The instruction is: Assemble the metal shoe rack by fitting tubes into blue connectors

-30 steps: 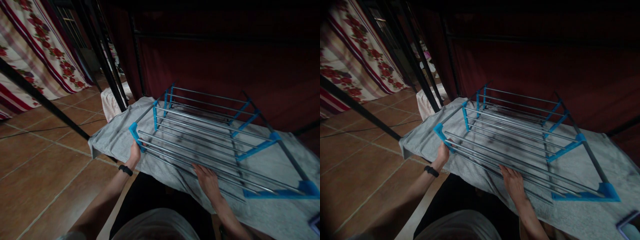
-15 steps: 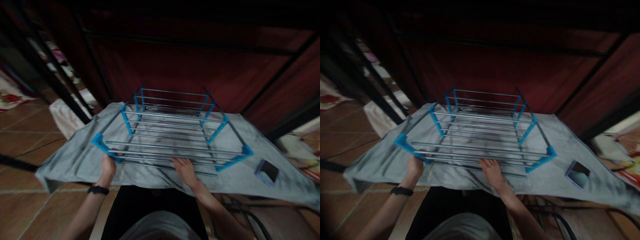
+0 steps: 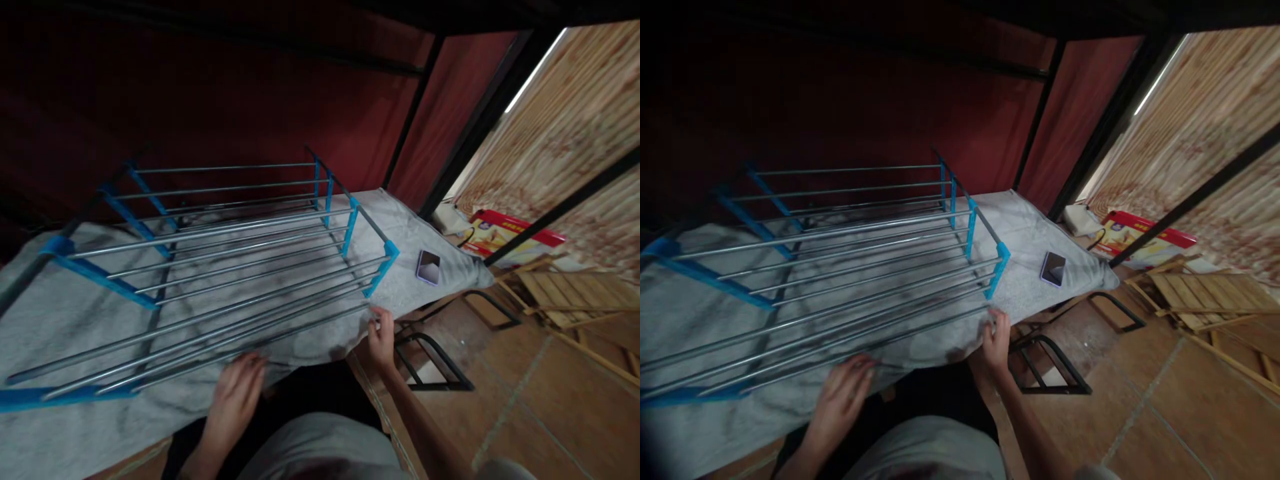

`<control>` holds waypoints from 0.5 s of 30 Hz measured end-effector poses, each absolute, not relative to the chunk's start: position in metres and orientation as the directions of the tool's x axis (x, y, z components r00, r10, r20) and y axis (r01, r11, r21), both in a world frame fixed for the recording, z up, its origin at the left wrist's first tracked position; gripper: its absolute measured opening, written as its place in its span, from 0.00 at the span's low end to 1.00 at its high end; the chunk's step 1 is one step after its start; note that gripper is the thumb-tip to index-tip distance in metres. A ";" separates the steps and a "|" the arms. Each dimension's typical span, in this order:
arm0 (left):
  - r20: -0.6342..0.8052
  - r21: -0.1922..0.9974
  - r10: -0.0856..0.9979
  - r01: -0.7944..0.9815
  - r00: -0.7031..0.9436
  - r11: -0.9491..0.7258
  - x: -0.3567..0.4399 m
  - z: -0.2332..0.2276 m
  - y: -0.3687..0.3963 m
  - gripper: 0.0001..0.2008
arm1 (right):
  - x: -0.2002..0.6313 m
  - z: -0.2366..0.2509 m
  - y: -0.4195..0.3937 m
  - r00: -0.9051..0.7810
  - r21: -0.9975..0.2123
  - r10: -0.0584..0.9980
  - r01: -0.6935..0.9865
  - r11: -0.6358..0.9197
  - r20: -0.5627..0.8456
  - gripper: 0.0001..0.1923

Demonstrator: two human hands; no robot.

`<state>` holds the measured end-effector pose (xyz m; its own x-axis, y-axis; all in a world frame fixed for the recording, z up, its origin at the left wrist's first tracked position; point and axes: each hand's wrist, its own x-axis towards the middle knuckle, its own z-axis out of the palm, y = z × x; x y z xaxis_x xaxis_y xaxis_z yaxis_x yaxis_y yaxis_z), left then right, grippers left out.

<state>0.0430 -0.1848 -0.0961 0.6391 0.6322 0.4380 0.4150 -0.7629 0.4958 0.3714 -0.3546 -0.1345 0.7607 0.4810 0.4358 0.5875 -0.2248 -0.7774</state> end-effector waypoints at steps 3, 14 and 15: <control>0.300 0.341 0.399 0.293 0.867 -0.893 0.118 -0.092 -0.200 0.20 | 0.404 -0.134 -0.354 0.890 -0.886 0.340 0.395 -0.243 0.304 0.19; 0.017 0.266 0.258 0.245 0.966 -0.932 0.247 -0.100 -0.184 0.23 | 0.458 -0.103 -0.278 0.887 -0.981 0.459 -0.050 0.189 0.044 0.33; 0.009 0.285 0.250 0.237 0.968 -0.929 0.252 -0.101 -0.180 0.24 | 0.460 -0.103 -0.271 0.888 -0.981 0.459 -0.064 0.185 0.028 0.32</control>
